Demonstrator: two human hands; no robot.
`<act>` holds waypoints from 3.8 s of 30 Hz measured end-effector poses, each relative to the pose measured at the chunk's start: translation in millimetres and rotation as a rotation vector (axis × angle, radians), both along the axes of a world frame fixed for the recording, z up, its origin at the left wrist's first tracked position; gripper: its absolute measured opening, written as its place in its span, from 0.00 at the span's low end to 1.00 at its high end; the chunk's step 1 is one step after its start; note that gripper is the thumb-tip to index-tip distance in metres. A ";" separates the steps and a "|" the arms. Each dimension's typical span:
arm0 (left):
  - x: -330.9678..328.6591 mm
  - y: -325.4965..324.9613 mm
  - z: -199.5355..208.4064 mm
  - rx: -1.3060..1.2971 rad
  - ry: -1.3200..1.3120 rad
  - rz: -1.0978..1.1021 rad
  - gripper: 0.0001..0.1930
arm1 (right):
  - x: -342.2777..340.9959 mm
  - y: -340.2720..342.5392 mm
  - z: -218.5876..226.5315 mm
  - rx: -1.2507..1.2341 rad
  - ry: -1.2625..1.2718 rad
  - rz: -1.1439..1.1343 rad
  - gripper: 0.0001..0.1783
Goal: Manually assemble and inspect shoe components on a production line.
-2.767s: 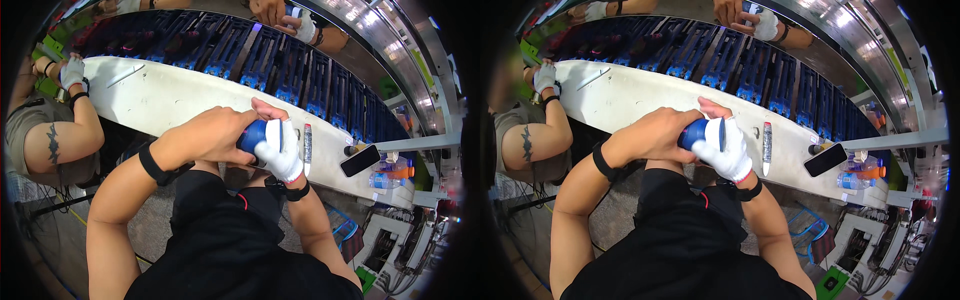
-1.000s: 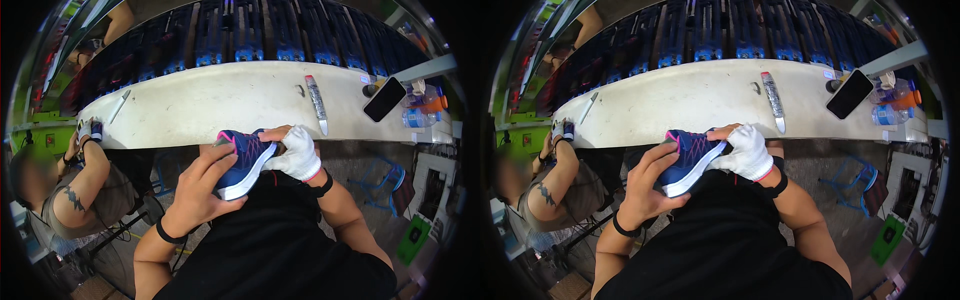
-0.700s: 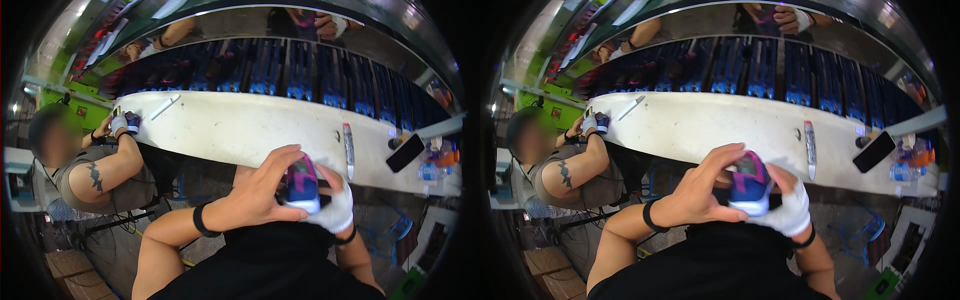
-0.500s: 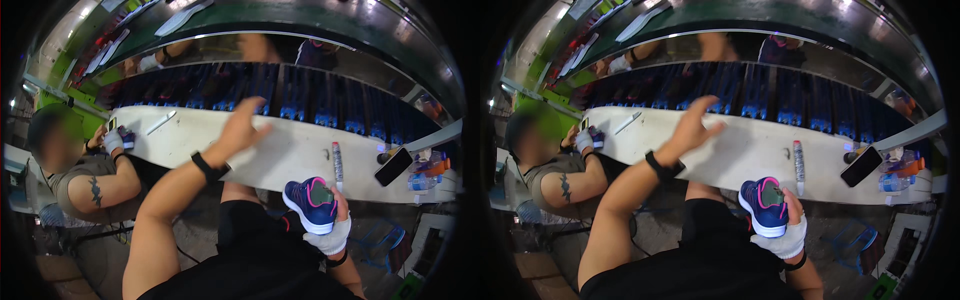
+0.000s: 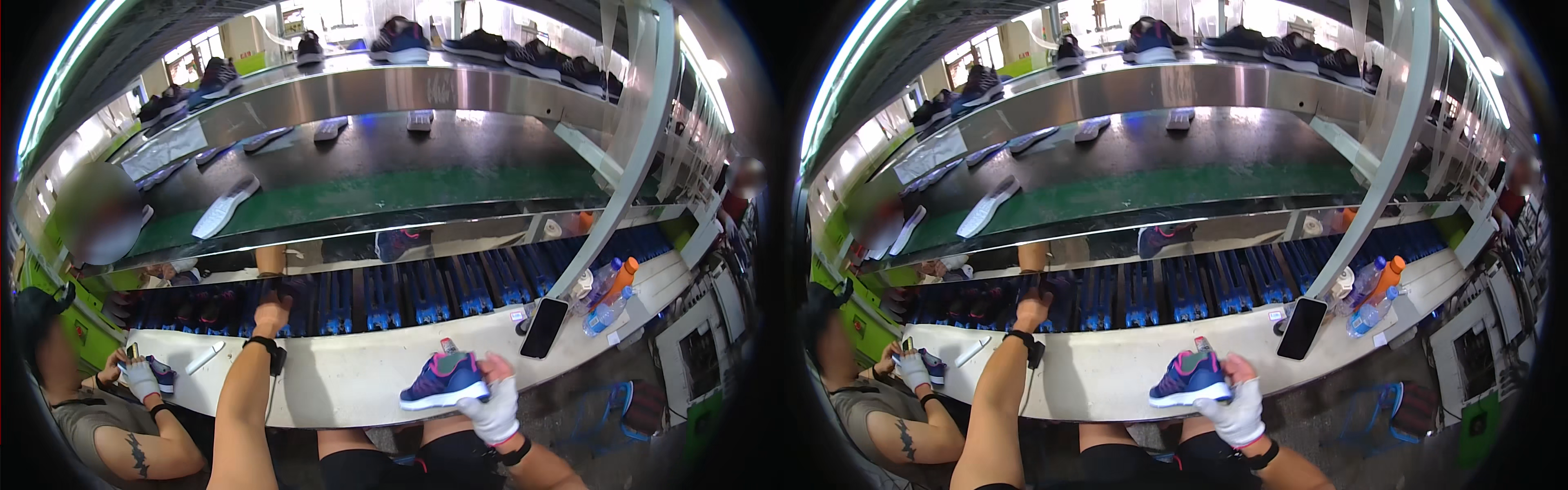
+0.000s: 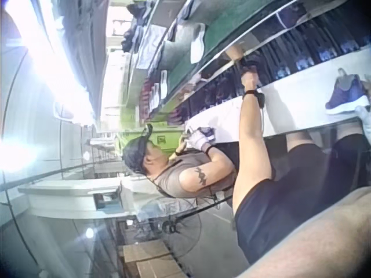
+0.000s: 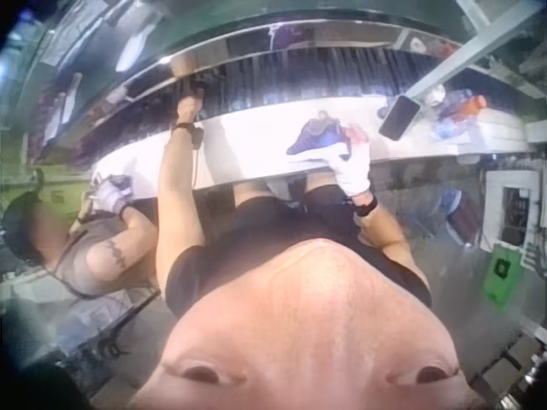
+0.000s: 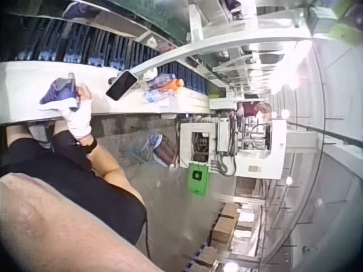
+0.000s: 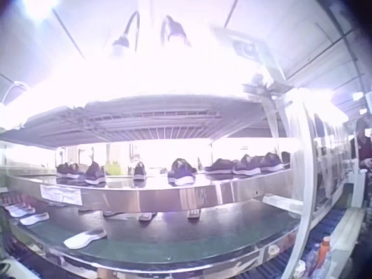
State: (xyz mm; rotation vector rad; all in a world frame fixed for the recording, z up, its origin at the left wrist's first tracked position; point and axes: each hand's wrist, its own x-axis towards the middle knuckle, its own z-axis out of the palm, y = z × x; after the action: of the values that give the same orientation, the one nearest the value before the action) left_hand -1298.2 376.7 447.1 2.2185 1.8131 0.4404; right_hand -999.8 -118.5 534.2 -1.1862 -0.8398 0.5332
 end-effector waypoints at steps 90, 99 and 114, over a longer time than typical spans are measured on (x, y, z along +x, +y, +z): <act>-32.2 -353.8 192.8 -0.251 -0.540 -0.617 0.30 | -112.1 52.3 -7.7 0.141 -0.588 0.232 0.22; -31.6 -342.0 188.8 -0.105 -0.100 -0.728 0.47 | -95.4 26.7 -7.4 -0.308 -0.831 0.311 0.20; -50.3 -367.4 155.8 0.038 -0.283 -0.589 0.36 | -94.2 30.8 -26.7 -0.327 -0.798 0.331 0.24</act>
State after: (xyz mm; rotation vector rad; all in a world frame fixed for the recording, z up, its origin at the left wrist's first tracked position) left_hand -1348.5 9.3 602.9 2.4216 0.9590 0.6189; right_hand -1093.9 -87.7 507.4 -1.6009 -1.6978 0.4700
